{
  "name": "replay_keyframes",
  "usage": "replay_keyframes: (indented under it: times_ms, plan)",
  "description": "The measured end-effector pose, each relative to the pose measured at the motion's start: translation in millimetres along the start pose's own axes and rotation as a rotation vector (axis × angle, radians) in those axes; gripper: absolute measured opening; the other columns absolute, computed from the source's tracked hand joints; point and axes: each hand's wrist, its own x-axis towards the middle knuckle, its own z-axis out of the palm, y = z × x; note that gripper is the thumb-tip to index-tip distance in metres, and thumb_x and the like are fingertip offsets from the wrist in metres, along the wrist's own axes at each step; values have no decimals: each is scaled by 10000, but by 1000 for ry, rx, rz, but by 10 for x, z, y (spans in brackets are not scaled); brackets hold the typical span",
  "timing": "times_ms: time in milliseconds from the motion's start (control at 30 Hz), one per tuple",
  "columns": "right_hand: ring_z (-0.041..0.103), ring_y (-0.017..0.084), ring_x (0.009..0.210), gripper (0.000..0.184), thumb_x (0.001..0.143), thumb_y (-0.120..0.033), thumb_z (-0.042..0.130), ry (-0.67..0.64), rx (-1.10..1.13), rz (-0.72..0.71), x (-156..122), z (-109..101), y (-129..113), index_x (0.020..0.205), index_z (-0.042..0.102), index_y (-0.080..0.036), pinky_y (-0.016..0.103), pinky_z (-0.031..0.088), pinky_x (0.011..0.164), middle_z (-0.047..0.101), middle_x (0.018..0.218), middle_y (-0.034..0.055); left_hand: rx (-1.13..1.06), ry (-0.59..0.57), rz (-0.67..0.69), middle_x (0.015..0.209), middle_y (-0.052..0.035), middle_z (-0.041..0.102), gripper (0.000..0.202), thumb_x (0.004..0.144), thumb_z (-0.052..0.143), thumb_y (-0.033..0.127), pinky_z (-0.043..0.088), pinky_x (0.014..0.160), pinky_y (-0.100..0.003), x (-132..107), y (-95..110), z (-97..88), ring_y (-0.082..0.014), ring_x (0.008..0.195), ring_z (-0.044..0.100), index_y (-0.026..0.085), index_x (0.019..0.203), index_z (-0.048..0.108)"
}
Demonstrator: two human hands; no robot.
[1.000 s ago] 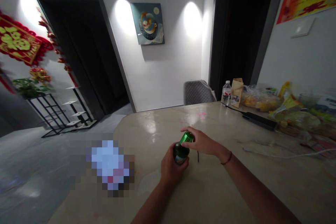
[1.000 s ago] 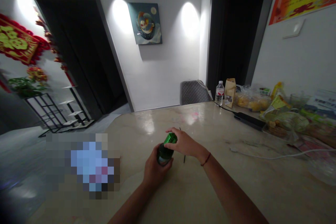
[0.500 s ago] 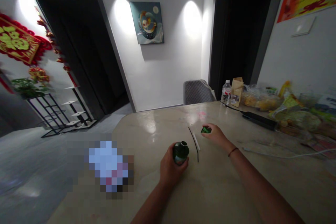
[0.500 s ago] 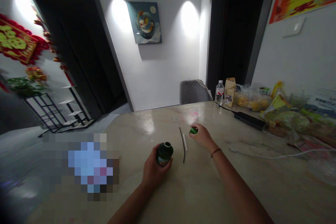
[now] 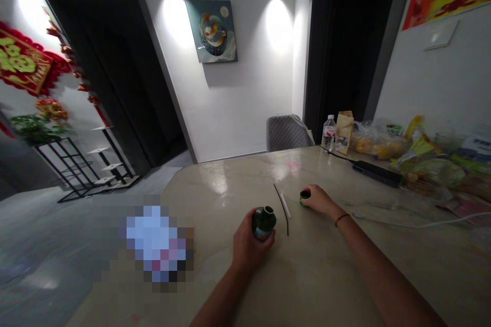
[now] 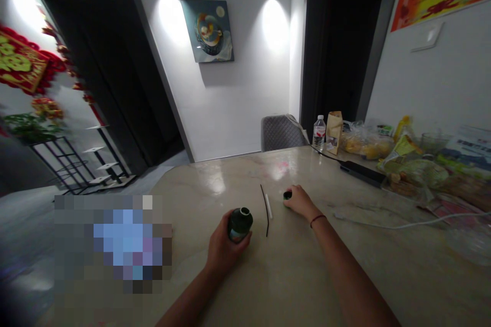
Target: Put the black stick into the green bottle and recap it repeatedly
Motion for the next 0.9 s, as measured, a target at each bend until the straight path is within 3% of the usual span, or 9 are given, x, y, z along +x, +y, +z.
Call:
replay_keyframes:
  times_ms: [133, 233, 333, 433, 533, 667, 900]
  plan:
    - [524, 239, 1021, 424, 598, -205, 630, 76, 77, -51, -4, -66, -85, 1010, 580, -115, 364, 384, 909, 563, 1081, 134, -7, 1, 7, 996, -48, 629, 563, 647, 623, 375, 478, 762, -299, 3, -19, 5, -185, 880, 612, 210, 1145, 419]
    - [514, 226, 1048, 371, 647, -215, 601, 47, 236, -123, -9, -143, -249, 1004, 579, -120, 386, 356, 944, 570, 1096, 129, -6, -1, -3, 993, -60, 628, 585, 664, 611, 400, 480, 760, -310, 9, -39, 12, -193, 883, 615, 202, 1170, 392]
    - [553, 197, 987, 309, 679, -264, 610, -236, 506, -191, -59, -177, -445, 958, 586, -135, 374, 391, 919, 603, 1034, 100, 4, 6, -10, 1010, -75, 621, 598, 679, 599, 411, 480, 766, -323, 11, -54, 23, -205, 907, 611, 189, 1185, 368]
    - [552, 184, 985, 441, 637, -339, 685, -551, 719, -184, -149, -134, -622, 1015, 555, -153, 350, 430, 884, 579, 1063, 95, 12, 28, 0, 1043, -88, 609, 603, 683, 597, 419, 479, 772, -323, 11, -60, 33, -210, 935, 602, 181, 1184, 360]
    - [538, 184, 1012, 604, 577, -349, 741, -673, 831, -187, -235, -53, -778, 1099, 495, -171, 334, 443, 869, 534, 1114, 96, 10, 49, 27, 1046, -79, 608, 593, 686, 598, 422, 481, 767, -316, 12, -65, 42, -206, 932, 602, 197, 1182, 365]
    - [532, 195, 1022, 640, 540, -318, 767, -707, 837, -262, -317, 30, -964, 1093, 478, -178, 330, 435, 871, 548, 1078, 75, 32, 112, 83, 1053, -102, 591, 565, 707, 581, 413, 479, 771, -333, 23, -93, 64, -216, 948, 586, 178, 1178, 377]
    - [549, 181, 968, 619, 515, -283, 777, -569, 780, -310, -419, 94, -1112, 1048, 484, -170, 321, 429, 869, 556, 1052, 55, 85, 220, 204, 1052, -138, 556, 530, 705, 574, 350, 453, 815, -411, 53, -174, 102, -257, 985, 545, 140, 1159, 398]
